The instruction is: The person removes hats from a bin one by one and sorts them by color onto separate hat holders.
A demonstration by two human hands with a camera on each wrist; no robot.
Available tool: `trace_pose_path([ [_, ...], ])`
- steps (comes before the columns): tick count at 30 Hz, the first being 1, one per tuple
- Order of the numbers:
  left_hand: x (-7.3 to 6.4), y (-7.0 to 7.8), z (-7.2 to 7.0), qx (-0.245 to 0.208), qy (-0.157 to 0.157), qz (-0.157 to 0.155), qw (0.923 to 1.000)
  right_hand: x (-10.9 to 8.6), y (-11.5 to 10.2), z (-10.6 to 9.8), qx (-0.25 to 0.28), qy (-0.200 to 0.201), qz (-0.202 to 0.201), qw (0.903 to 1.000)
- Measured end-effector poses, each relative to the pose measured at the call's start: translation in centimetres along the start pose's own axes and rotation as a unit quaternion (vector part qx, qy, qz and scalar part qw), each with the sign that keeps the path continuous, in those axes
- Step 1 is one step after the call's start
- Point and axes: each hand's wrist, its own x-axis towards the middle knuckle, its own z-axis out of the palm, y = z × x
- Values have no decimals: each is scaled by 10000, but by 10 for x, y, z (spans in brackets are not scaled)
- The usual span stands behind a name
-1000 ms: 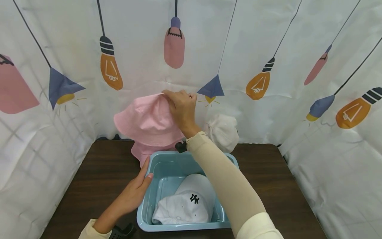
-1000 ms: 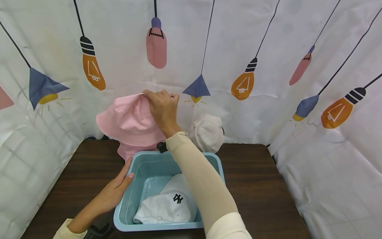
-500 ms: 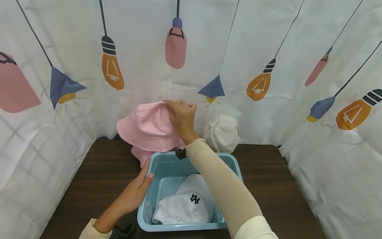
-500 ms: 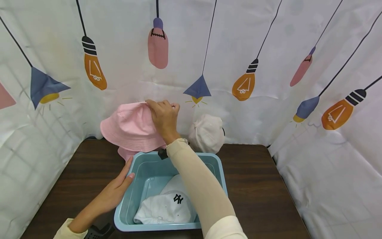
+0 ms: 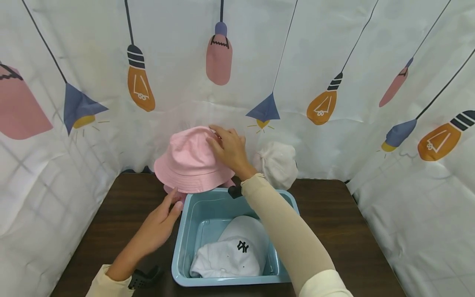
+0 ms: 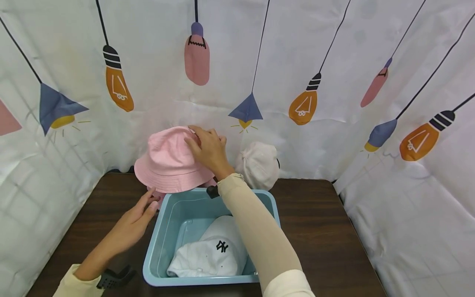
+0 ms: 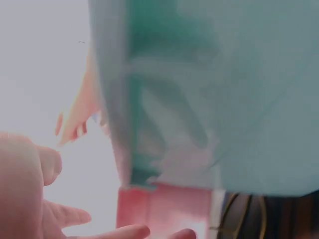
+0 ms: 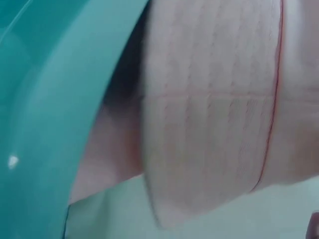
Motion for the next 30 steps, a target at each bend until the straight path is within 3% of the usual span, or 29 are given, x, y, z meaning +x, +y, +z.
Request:
trace_pose_path([
  [5,14,-8,-20,46,619,-348,9975,-10,9,-13,315,107,264,9991],
  [9,25,-21,-33,-517,885,-765,9918,-22,10,-30,598,-40,1029,9929],
  [14,37,-33,-42,-1298,939,-942,9826,-44,9,-42,664,-1266,2219,9645],
  [17,45,-38,-44,-1631,865,-945,9783,-56,9,-41,579,-1810,2540,9484],
  [23,58,-41,-40,-2155,739,-979,9688,-70,17,-31,997,-2099,2790,9318],
  [27,63,-41,-35,-2246,1047,-805,9655,-74,22,-27,1615,-2204,3133,9095],
  [30,65,-42,-32,-2034,1376,-651,9672,-73,23,-25,1802,-2093,3293,9029],
])
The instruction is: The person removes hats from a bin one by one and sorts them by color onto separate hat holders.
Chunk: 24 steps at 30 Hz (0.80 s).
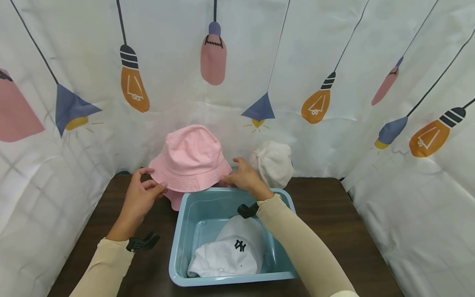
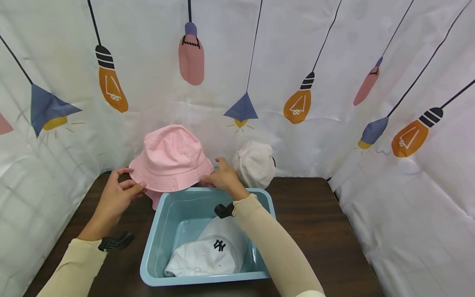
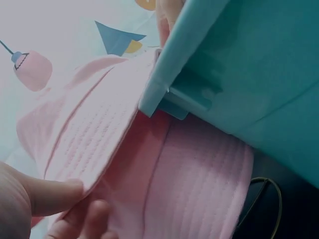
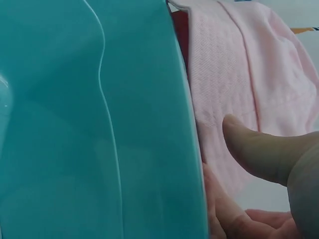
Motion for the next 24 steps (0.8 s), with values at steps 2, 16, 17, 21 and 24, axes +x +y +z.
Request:
trace_pose_path([
  [2,1,0,1,120,168,139,9997,3,-1,2,5,120,21,9999],
  [16,7,-9,21,644,1384,741,9855,16,2,22,-89,1070,-775,9912],
  [17,7,-12,22,709,1447,736,9842,16,2,23,-166,1146,-868,9895],
  [21,8,-17,26,1008,1703,762,9773,16,4,29,-324,1366,-1067,9843],
  [24,9,-19,28,1143,1944,906,9700,16,4,33,-473,1608,-1115,9795],
])
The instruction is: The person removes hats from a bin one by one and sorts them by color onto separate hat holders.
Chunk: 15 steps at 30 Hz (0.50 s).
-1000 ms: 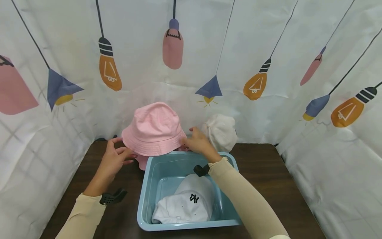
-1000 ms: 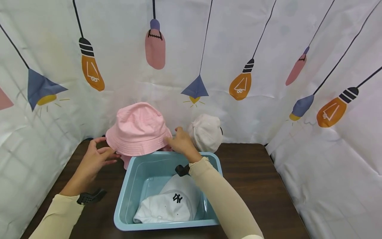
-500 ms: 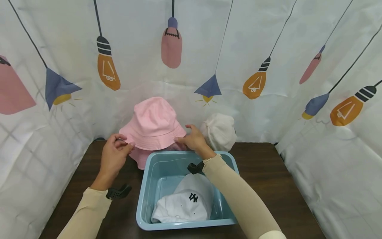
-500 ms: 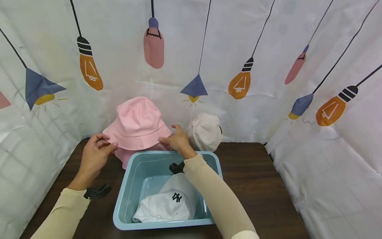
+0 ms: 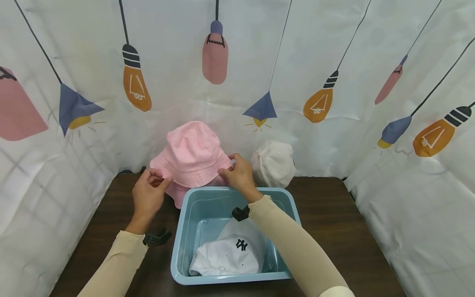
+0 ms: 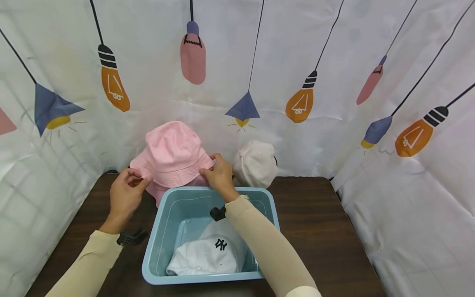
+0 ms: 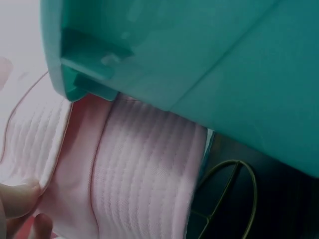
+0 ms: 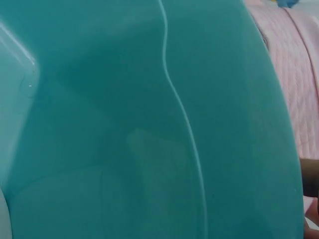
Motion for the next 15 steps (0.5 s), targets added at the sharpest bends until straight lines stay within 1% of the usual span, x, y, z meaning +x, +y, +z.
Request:
trace_pose_path([
  [4,0,0,4,153,323,213,9991,0,-1,4,-209,401,-124,9989],
  [8,0,-1,6,224,467,328,9981,-1,-1,6,-218,590,-262,9977],
  [11,-1,-3,6,260,424,339,9982,-2,-1,5,-182,493,-266,9983],
  [15,-6,-11,6,335,165,185,9991,-3,1,3,-206,189,-198,9994],
])
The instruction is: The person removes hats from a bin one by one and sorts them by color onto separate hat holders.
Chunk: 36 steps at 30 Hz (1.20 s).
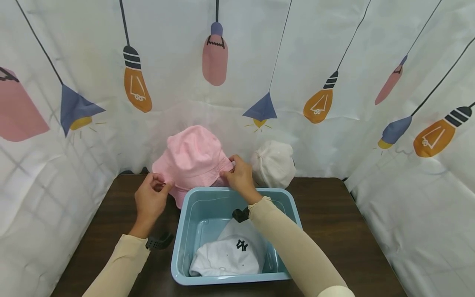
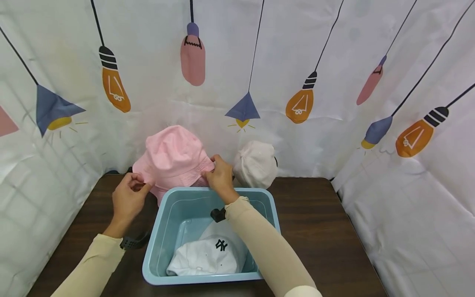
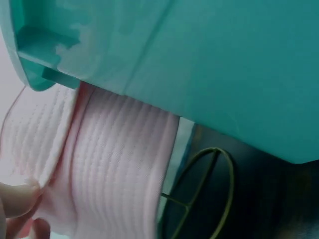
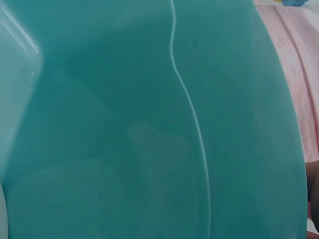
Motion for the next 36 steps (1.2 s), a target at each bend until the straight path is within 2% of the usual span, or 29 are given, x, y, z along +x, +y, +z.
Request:
trace_pose_path([
  [6,-7,-10,-1,142,-762,-437,9960,2,1,-3,-217,-437,174,9987],
  [11,-8,-16,0,-173,-1342,-739,9880,4,3,-6,-271,-852,367,9953],
  [15,1,-15,-9,-552,-1898,-1261,9721,7,4,-14,-175,-1290,563,9899],
  [18,15,-13,-20,-1006,-2088,-1805,9559,12,2,-19,191,-1566,996,9824],
  [20,27,-11,-25,-1619,-2088,-2147,9403,15,1,-21,466,-1607,1311,9771],
  [21,32,-10,-27,-1959,-2140,-2287,9293,17,0,-20,604,-1585,1466,9746],
  [22,37,-9,-29,-2371,-2202,-2466,9135,19,-2,-20,684,-1535,1586,9729],
  [23,42,-8,-30,-2816,-2298,-2671,8925,21,-3,-19,698,-1474,1666,9725],
  [25,50,-6,-29,-3553,-2523,-3088,8454,24,-4,-15,532,-1430,1700,9736],
  [26,53,-5,-28,-3768,-2624,-3264,8262,25,-4,-12,405,-1436,1686,9743],
  [27,56,-5,-26,-3922,-2719,-3395,8105,27,-4,-10,344,-1457,1681,9743],
  [28,57,-4,-24,-4005,-2760,-3485,8013,27,-3,-7,242,-1471,1633,9752],
  [29,58,-3,-21,-3990,-2777,-3498,8008,28,-2,-4,197,-1486,1591,9758],
  [30,59,-3,-18,-3883,-2770,-3460,8079,28,-1,-1,158,-1479,1563,9764],
  [33,58,-2,-10,-3258,-2568,-3240,8502,28,1,4,58,-1326,1456,9804],
  [36,55,-1,-3,-2449,-2278,-3027,8925,25,2,7,-229,-1187,1395,9828],
])
